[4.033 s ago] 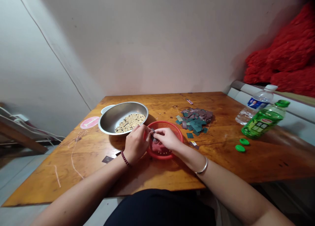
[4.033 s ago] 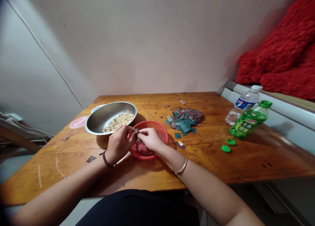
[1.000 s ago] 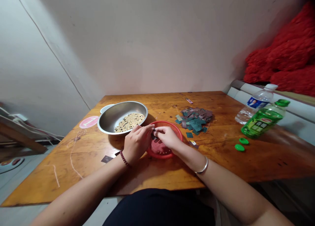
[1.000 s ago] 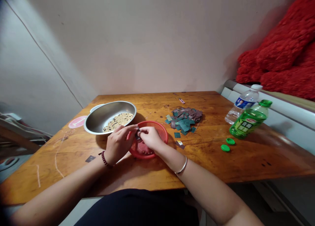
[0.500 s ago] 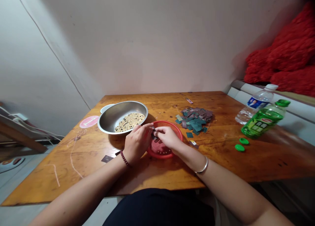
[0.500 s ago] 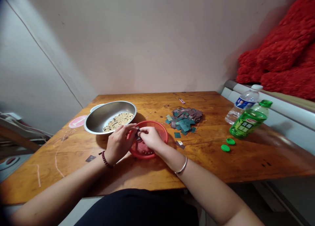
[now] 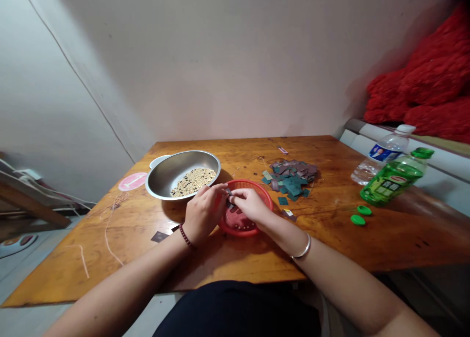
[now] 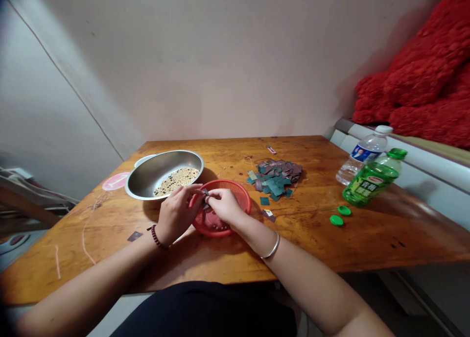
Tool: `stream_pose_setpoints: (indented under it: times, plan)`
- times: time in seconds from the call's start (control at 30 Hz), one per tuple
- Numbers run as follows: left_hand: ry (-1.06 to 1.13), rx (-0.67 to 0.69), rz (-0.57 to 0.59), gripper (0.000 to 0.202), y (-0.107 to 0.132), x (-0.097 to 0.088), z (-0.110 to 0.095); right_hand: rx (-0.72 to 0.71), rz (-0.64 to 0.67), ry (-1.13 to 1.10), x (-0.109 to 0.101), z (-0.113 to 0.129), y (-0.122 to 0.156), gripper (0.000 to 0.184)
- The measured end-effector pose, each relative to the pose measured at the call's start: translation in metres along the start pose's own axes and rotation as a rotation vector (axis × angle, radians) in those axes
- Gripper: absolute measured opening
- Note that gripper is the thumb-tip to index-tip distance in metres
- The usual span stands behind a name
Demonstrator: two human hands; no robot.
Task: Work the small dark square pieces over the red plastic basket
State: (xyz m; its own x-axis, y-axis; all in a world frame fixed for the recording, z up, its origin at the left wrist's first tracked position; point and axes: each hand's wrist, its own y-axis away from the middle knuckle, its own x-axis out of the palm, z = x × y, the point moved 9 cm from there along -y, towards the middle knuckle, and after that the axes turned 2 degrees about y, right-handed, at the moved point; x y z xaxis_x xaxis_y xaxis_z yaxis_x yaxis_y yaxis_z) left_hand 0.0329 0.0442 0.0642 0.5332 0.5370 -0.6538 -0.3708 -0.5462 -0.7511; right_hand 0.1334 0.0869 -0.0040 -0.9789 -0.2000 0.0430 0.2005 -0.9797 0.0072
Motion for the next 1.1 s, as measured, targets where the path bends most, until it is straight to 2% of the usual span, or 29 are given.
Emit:
stream_pose_setpoints:
  times: [0.43, 0.7, 1.1]
  plan:
    - [0.034, -0.038, 0.054, 0.006, -0.0028, 0.0013, 0.001, -0.012, 0.007, 0.025, 0.001, -0.0031, -0.0013, 0.014]
    - [0.03, -0.12, 0.064, 0.004, -0.0023, 0.0008, 0.0084, -0.025, 0.021, 0.01, 0.0015, -0.0025, -0.0011, 0.013]
    - [0.04, -0.074, 0.085, 0.004, -0.0016, 0.0038, 0.0044, -0.031, 0.013, 0.022, 0.0, -0.0043, -0.0029, 0.015]
